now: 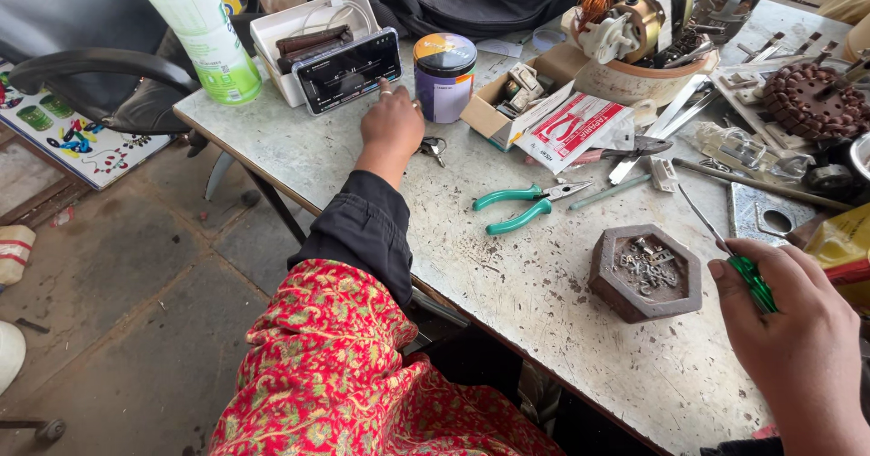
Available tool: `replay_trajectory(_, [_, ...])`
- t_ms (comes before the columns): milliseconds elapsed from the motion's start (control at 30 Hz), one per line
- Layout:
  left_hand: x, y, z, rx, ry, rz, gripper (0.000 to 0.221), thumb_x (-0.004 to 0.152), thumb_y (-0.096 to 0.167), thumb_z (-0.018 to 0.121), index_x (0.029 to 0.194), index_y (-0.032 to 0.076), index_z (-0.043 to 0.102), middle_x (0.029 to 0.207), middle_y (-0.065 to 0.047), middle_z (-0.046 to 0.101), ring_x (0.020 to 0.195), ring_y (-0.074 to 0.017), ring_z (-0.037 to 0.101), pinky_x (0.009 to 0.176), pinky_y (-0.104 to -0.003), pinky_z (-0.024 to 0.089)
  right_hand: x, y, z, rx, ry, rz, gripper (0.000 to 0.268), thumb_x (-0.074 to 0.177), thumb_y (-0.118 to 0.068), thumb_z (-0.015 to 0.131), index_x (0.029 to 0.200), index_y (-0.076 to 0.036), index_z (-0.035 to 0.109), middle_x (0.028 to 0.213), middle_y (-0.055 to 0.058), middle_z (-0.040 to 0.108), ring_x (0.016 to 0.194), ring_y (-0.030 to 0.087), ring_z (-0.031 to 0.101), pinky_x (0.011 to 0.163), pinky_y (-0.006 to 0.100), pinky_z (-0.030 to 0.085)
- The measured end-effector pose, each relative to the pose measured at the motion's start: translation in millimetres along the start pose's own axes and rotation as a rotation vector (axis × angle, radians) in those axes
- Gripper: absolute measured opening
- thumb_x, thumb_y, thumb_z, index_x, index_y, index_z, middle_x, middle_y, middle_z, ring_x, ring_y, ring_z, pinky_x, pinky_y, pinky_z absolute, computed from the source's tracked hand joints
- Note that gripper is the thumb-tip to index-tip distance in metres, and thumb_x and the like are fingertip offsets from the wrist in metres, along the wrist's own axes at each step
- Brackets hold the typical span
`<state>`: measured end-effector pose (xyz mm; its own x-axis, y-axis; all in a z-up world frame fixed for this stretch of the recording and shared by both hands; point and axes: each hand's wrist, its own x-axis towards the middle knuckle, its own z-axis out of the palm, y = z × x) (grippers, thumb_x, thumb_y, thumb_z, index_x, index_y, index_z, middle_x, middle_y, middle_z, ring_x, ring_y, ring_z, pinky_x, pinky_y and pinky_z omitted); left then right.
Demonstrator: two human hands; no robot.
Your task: The person uses a screwdriver to adjust small metal contacts inside a white plastic electrical component, repeatedly picking it up, manipulating the internal parts, and placing it back on a hexagonal holder. A smartphone on the table plays a video throughout.
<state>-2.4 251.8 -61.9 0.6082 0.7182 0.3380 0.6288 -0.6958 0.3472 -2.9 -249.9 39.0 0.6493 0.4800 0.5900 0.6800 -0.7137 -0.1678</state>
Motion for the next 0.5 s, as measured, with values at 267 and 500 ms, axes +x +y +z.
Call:
replay_trajectory(267, [4,2,2,0.100,-0.074,0.029,0.038,0.096,0.028,0.061,0.123,0.002,0.061,0.155,-0.029,0.039,0.107,-0.0365,0.070,0.081,-0.045,0.060,0,-4,2,-0.023,-0.025,0.055,0.027,0.098,-0.022,0.077,0.117,-0.002,0.077,0.103,0.015,0.073,0.082,0.026,0.072,0.073,0.036,0.057])
replay_trajectory(500, [12,3,7,0.160,-0.077,0.033,0.044,0.096,0.016,0.054,0.134,-0.006,0.053,0.157,-0.034,0.029,0.098,-0.0342,0.074,0.072,-0.041,0.062,0,-1,7,0.009,-0.050,0.068,0.025,0.103,-0.022,0.077,0.117,-0.001,0.077,0.098,0.014,0.073,0.075,0.021,0.071,0.072,0.033,0.056])
